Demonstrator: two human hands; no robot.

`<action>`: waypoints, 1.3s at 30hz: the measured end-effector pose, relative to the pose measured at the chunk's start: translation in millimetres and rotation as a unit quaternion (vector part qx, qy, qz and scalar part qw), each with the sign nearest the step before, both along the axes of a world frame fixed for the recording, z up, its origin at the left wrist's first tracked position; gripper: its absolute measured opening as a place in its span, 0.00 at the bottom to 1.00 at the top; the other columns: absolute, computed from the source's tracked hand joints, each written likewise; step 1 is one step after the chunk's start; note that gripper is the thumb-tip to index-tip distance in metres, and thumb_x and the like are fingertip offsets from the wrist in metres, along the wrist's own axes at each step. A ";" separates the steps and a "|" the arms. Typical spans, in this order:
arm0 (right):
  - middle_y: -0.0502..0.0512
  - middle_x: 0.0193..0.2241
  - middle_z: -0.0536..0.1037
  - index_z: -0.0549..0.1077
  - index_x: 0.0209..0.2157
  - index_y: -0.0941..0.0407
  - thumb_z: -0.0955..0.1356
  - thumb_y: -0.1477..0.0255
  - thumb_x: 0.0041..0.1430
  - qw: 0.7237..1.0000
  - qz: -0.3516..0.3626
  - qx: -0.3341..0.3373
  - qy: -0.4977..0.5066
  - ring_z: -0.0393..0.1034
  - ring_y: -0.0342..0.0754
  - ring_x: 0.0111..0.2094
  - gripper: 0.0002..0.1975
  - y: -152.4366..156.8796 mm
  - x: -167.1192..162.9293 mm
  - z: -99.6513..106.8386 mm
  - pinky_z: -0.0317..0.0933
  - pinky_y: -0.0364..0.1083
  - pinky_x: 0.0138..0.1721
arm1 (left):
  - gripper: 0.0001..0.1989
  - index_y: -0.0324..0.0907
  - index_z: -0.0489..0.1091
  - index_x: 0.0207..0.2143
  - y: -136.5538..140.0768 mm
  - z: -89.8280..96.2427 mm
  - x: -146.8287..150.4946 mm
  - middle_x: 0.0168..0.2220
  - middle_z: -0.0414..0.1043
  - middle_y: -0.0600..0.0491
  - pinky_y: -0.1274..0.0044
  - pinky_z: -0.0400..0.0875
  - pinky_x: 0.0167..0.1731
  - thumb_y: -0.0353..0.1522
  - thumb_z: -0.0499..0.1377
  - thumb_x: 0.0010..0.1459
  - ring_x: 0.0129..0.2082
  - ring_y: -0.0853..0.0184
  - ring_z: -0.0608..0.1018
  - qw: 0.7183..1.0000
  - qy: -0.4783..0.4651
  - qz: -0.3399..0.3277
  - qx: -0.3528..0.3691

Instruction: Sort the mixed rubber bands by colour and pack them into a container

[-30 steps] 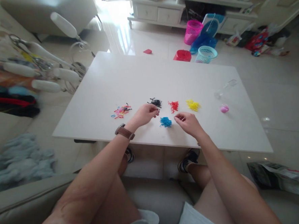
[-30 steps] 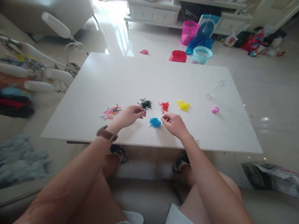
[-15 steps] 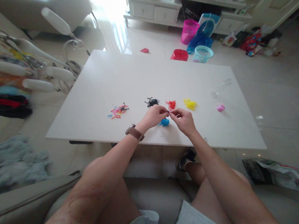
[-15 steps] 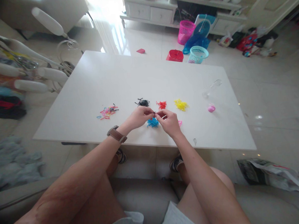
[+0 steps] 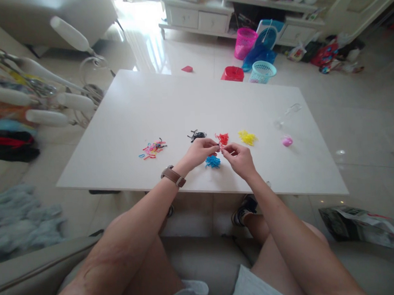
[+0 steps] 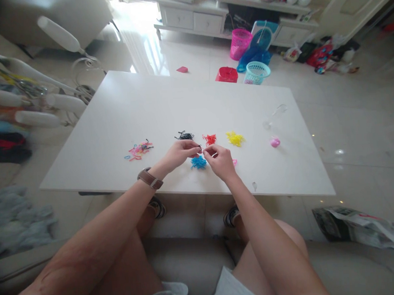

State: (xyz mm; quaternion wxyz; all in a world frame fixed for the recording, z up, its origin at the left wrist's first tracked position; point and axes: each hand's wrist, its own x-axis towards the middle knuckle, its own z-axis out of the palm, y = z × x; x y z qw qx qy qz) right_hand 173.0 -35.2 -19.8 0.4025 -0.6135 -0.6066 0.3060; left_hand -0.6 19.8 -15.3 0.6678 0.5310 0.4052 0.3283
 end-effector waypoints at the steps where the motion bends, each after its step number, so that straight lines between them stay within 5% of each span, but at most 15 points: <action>1: 0.52 0.28 0.81 0.78 0.31 0.56 0.70 0.65 0.58 1.000 0.002 -0.002 0.002 0.72 0.44 0.27 0.09 -0.3 -0.9 0.1 0.66 0.44 0.31 | 0.07 0.36 0.76 0.31 0.4 -0.6 -0.6 0.28 0.77 0.50 0.77 0.73 0.34 0.33 0.66 0.53 0.28 0.70 0.78 1.000 0.000 0.001 -0.007; 9: 0.53 0.26 0.81 0.79 0.28 0.55 0.69 0.66 0.56 0.996 -0.023 0.002 -0.088 0.72 0.46 0.27 0.08 5.5 17.4 4.8 0.67 0.45 0.33 | 0.09 0.36 0.76 0.31 2.3 -2.9 -3.2 0.32 0.79 0.48 0.77 0.72 0.35 0.35 0.66 0.54 0.30 0.70 0.79 0.999 0.022 0.009 -0.021; 15: 0.55 0.28 0.83 0.82 0.30 0.54 0.70 0.67 0.53 0.954 -0.129 -0.091 -0.256 0.75 0.50 0.30 0.08 9.0 84.4 3.0 0.66 0.48 0.36 | 0.09 0.36 0.77 0.31 2.7 -0.6 -7.2 0.33 0.79 0.47 0.77 0.71 0.35 0.35 0.64 0.56 0.31 0.71 0.78 0.999 0.047 -0.006 -0.014; 18: 0.56 0.31 0.84 0.83 0.31 0.53 0.71 0.68 0.51 0.927 -0.121 -0.161 -0.316 0.77 0.52 0.34 0.08 4.6 102.7 -2.1 0.65 0.48 0.37 | 0.09 0.36 0.77 0.32 2.3 1.4 -8.9 0.33 0.80 0.47 0.77 0.71 0.35 0.34 0.64 0.57 0.31 0.71 0.78 0.998 0.057 -0.003 -0.013; 30: 0.62 0.35 0.84 0.84 0.34 0.51 0.71 0.67 0.49 0.869 -0.103 -0.269 -0.404 0.78 0.56 0.36 0.10 1.8 102.1 -14.4 0.66 0.50 0.37 | 0.09 0.36 0.77 0.32 2.9 0.5 -11.7 0.32 0.80 0.47 0.78 0.70 0.33 0.35 0.63 0.57 0.30 0.71 0.77 0.998 0.067 -0.001 -0.011; 34: 0.59 0.34 0.84 0.83 0.35 0.53 0.70 0.70 0.51 0.904 -0.109 -0.192 -0.367 0.77 0.54 0.35 0.10 4.2 93.3 -11.0 0.67 0.49 0.39 | 0.09 0.37 0.77 0.33 3.4 0.7 -13.3 0.33 0.80 0.47 0.78 0.70 0.33 0.35 0.64 0.57 0.30 0.71 0.77 0.998 0.067 -0.003 -0.009; 39: 0.55 0.30 0.82 0.81 0.35 0.56 0.70 0.65 0.56 0.991 -0.013 -0.056 -0.122 0.75 0.48 0.30 0.10 7.5 58.6 -5.8 0.69 0.47 0.35 | 0.09 0.37 0.78 0.33 2.7 0.8 -13.0 0.33 0.80 0.47 0.78 0.70 0.33 0.35 0.63 0.58 0.30 0.71 0.77 0.997 0.071 -0.017 -0.001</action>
